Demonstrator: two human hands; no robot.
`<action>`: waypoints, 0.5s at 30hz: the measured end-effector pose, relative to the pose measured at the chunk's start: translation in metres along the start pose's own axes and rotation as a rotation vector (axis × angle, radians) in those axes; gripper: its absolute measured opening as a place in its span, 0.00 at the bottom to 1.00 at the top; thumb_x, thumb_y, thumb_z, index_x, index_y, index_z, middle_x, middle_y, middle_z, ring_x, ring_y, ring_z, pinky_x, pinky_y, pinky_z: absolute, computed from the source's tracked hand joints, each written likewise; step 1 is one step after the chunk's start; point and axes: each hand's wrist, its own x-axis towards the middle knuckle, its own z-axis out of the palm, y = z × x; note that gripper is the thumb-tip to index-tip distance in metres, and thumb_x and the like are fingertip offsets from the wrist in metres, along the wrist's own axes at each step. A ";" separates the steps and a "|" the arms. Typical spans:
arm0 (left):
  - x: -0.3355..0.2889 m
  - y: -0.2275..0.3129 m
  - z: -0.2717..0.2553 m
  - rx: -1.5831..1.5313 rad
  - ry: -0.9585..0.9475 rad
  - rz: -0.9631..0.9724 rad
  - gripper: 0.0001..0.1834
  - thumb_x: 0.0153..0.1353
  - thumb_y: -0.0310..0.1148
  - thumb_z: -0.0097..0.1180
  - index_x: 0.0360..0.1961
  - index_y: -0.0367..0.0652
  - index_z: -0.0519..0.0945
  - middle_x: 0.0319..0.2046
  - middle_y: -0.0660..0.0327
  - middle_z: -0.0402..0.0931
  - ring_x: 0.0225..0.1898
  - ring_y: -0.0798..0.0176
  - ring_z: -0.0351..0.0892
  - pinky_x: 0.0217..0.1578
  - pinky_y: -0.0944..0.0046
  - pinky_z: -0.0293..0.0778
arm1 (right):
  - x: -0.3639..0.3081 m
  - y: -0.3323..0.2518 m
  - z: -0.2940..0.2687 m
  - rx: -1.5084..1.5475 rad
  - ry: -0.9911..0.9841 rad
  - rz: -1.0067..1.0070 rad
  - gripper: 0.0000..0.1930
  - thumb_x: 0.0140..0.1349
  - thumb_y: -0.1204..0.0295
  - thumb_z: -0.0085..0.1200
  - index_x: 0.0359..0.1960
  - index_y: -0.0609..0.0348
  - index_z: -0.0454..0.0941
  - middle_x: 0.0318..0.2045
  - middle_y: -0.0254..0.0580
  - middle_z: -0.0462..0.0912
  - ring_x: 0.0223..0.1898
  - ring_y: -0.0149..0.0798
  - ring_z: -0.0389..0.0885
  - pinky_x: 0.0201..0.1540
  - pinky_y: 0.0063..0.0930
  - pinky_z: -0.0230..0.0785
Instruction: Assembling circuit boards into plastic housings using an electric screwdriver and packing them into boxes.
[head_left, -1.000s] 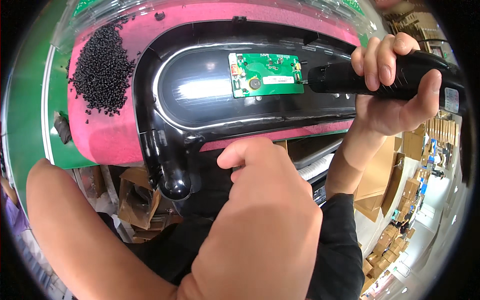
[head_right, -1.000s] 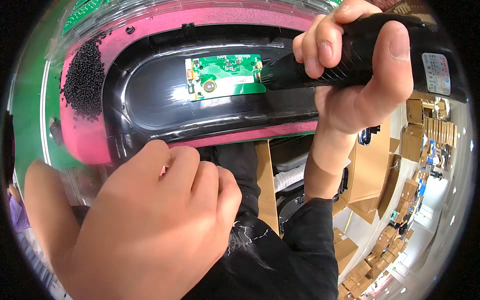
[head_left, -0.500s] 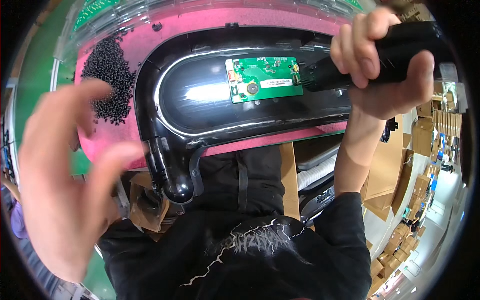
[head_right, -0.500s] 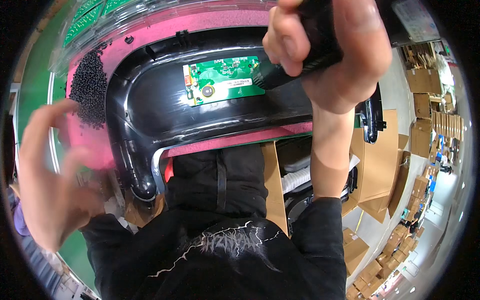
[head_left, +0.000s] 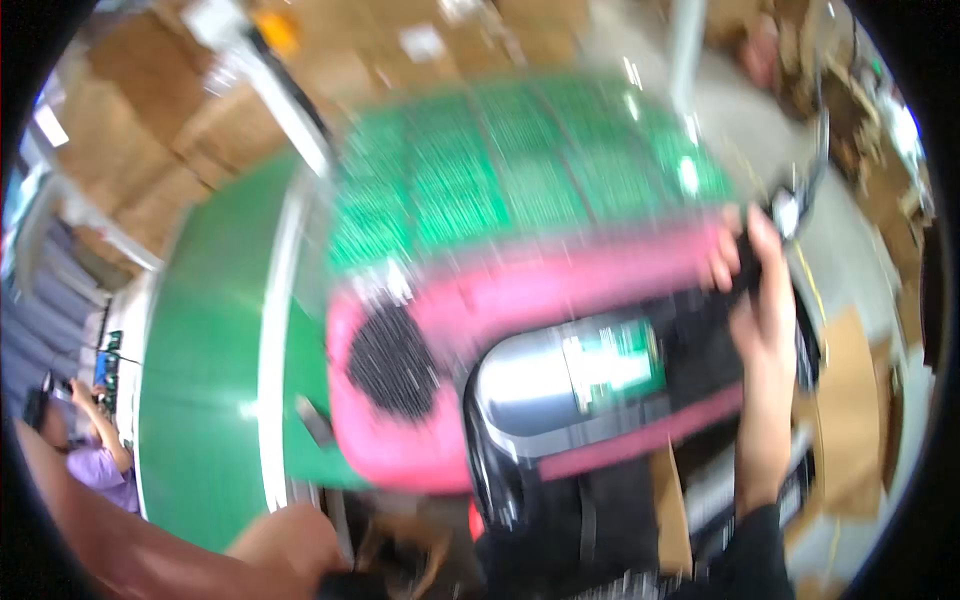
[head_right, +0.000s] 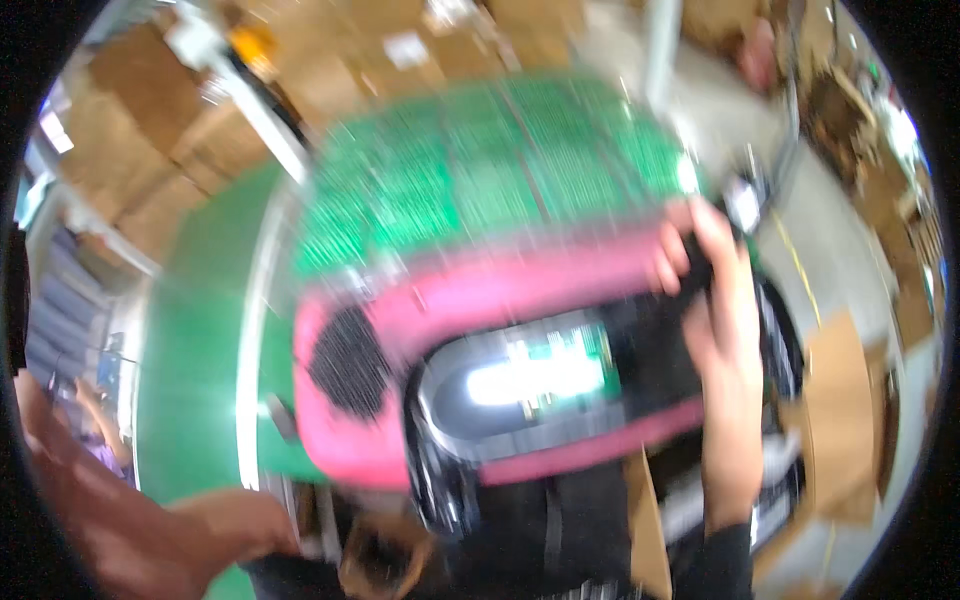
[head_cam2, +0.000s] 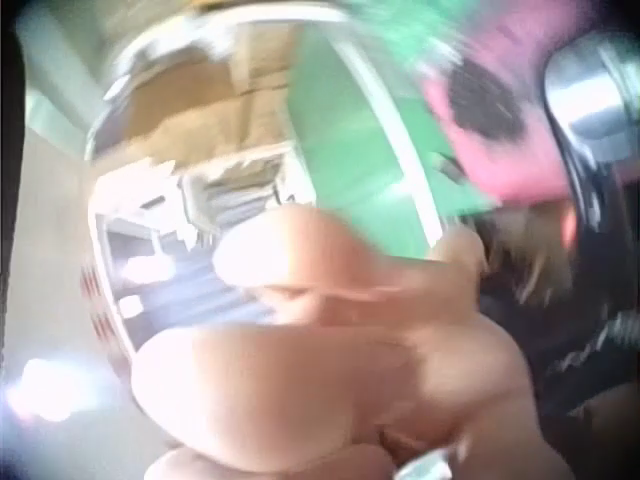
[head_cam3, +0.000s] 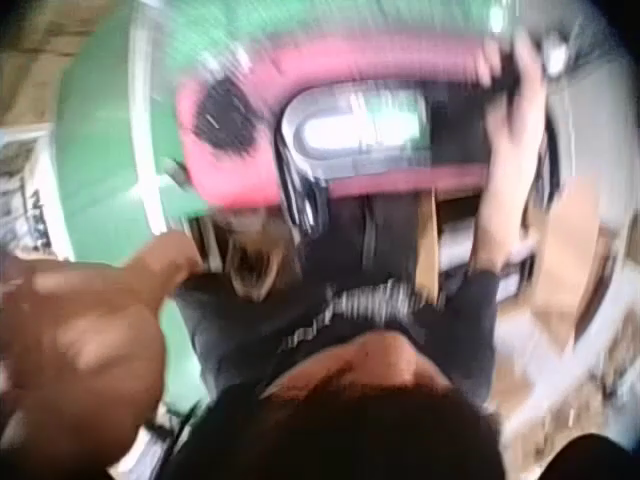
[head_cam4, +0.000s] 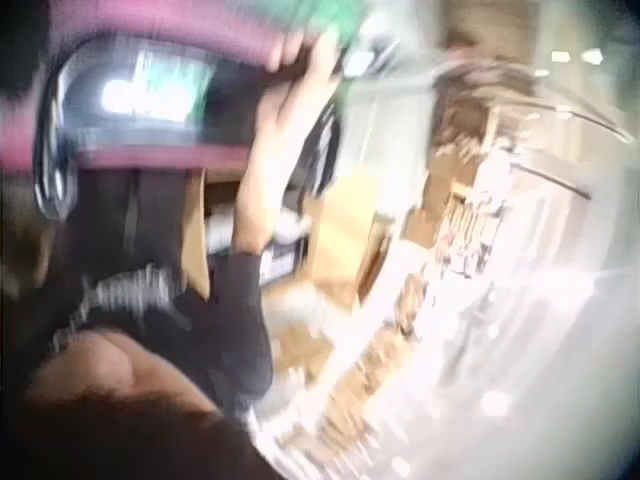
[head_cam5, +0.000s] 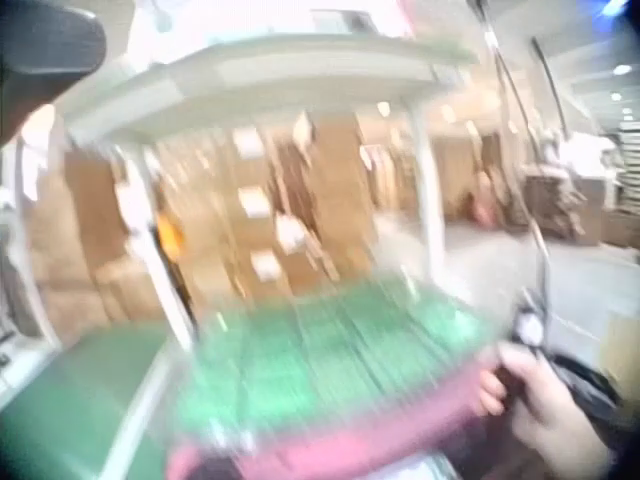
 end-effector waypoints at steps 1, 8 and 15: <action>0.009 -0.013 -0.027 0.065 0.168 0.049 0.19 0.46 0.34 0.67 0.39 0.36 0.78 0.40 0.52 0.76 0.38 0.58 0.76 0.39 0.59 0.70 | -0.009 -0.004 -0.010 0.222 0.037 0.047 0.14 0.67 0.60 0.49 0.35 0.60 0.71 0.20 0.29 0.64 0.20 0.27 0.62 0.26 0.22 0.60; -0.078 -0.030 -0.105 0.368 0.991 0.142 0.18 0.48 0.34 0.67 0.39 0.37 0.78 0.41 0.54 0.76 0.37 0.60 0.76 0.38 0.61 0.70 | 0.012 -0.031 -0.075 0.225 0.028 0.087 0.14 0.61 0.65 0.54 0.45 0.56 0.72 0.37 0.39 0.78 0.42 0.47 0.77 0.46 0.65 0.71; -0.055 0.023 -0.037 -0.029 0.737 0.166 0.17 0.50 0.35 0.66 0.39 0.38 0.78 0.41 0.55 0.76 0.35 0.62 0.76 0.36 0.63 0.71 | -0.089 -0.054 0.025 -0.471 -0.613 -0.403 0.05 0.53 0.80 0.54 0.33 0.63 0.75 0.27 0.38 0.79 0.28 0.33 0.79 0.32 0.30 0.73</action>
